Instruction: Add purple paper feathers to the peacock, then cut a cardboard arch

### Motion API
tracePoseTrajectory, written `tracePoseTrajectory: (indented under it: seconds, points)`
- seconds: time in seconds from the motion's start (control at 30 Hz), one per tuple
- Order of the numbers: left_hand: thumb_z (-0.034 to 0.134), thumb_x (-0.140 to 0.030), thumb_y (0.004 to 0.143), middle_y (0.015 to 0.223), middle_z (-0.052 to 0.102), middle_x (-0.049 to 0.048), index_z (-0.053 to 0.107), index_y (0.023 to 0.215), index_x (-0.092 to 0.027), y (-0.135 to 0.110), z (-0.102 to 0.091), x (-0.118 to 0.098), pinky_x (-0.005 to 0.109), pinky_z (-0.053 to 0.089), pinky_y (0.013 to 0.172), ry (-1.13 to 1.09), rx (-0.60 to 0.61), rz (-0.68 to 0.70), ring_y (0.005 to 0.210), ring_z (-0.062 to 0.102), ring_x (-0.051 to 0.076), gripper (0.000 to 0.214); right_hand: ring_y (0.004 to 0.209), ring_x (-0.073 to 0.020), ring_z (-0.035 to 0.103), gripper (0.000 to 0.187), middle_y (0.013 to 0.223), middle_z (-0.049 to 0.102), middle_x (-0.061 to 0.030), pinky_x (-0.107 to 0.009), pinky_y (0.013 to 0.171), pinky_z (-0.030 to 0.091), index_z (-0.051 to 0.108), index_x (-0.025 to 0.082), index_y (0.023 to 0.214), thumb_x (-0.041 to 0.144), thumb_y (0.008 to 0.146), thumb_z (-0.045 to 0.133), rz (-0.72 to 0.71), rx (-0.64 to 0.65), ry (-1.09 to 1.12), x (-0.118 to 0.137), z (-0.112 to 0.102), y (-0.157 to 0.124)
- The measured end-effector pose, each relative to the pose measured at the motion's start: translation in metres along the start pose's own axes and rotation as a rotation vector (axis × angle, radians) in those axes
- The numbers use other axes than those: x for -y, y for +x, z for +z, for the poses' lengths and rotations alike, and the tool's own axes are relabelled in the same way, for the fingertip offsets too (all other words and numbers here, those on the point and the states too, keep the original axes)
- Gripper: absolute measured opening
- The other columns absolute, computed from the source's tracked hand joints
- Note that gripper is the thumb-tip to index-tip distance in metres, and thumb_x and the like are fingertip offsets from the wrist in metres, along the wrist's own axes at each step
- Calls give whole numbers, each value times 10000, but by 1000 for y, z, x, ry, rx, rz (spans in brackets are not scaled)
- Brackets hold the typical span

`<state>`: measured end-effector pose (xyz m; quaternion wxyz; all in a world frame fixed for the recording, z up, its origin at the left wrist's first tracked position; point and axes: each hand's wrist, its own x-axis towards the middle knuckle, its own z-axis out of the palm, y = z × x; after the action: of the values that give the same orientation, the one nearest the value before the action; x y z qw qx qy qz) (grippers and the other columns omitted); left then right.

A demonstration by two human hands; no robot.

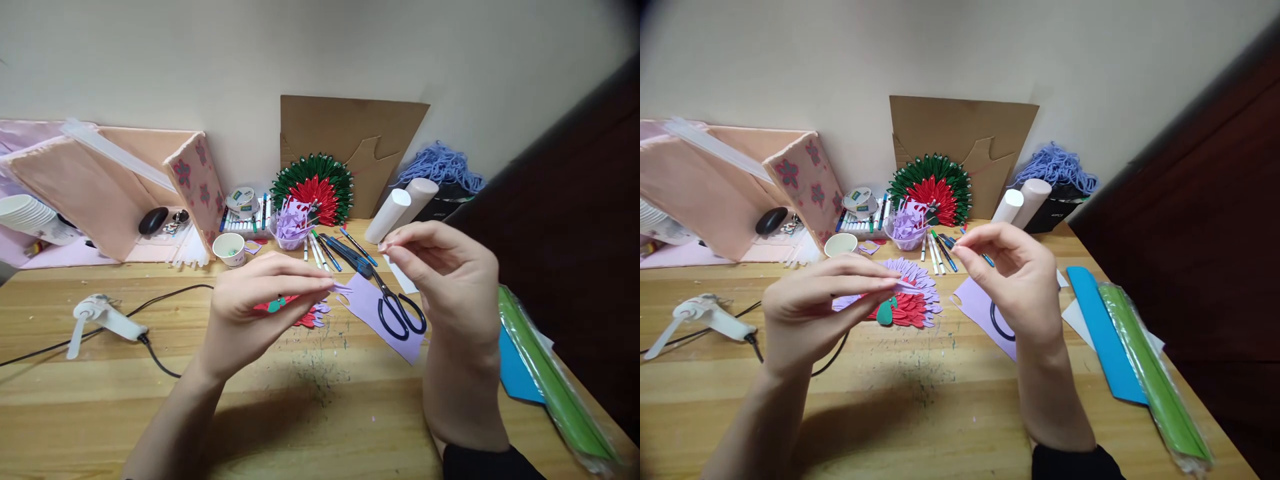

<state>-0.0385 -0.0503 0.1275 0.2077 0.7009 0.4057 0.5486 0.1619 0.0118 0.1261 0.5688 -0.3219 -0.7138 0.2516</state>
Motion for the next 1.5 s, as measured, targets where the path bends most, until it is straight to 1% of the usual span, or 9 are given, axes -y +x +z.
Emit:
tracePoseTrajectory:
  seconds: [0.17,0.43,0.6,0.77,0.93,1.07,1.23,1.33,1.5]
  points:
    - [710,-37,688,875,728,18,719,907,-232,1,1,5,273,539,724,6,-35,92,798,663,146,294,704,-134,629,32,760,652,3,-251,647,533,648,228,800,203,784,656,103,69,101,5,-4,-3]
    - [683,-138,746,822,737,12,725,823,-202,2,2,12,216,568,706,-120,-97,-274,758,682,122,109,693,-113,608,69,750,647,19,-239,635,505,680,219,802,172,752,687,98,-174,157,-4,-9,2]
    - [732,-162,693,803,743,19,711,826,-174,2,2,21,204,583,702,-245,-146,-442,738,699,134,134,758,-148,616,293,845,667,-12,-282,677,508,690,232,965,209,681,757,36,-247,174,-10,-21,11]
    - [738,-153,676,821,742,29,696,829,-153,3,0,25,214,577,753,-295,-173,-484,773,699,136,159,649,-129,588,103,694,611,9,-274,628,488,705,250,780,159,733,711,-15,-396,106,-11,-28,11]
    - [725,-169,695,815,739,24,689,846,-164,2,-3,22,219,575,752,-279,-160,-469,766,698,135,156,702,-142,617,35,745,656,1,-270,646,502,693,234,789,209,772,674,87,-90,-6,-12,-22,5]
    - [694,-201,738,826,738,25,696,875,-186,-18,-16,19,209,574,697,-98,-135,-444,747,697,139,137,778,-167,641,85,813,684,-21,-306,735,519,688,210,816,279,797,643,163,90,-65,-18,-8,3]
    - [702,-212,729,793,746,33,732,795,-195,-83,-54,32,222,581,663,107,-106,-508,727,707,173,75,741,-180,645,173,790,696,-48,-309,689,532,690,180,809,345,771,659,257,266,-22,-26,21,-1]
    - [703,-199,726,801,749,41,736,799,-194,-127,-74,40,259,591,698,105,-244,-583,752,712,200,80,728,-180,638,185,769,691,-46,-307,687,524,681,174,787,353,742,684,289,347,4,-26,42,-10]
    - [679,-127,739,828,749,32,732,767,-211,-174,-92,32,317,587,755,130,-371,-445,788,710,211,103,741,-181,630,170,789,688,-50,-306,694,504,681,175,791,341,768,651,250,600,11,-17,84,-31]
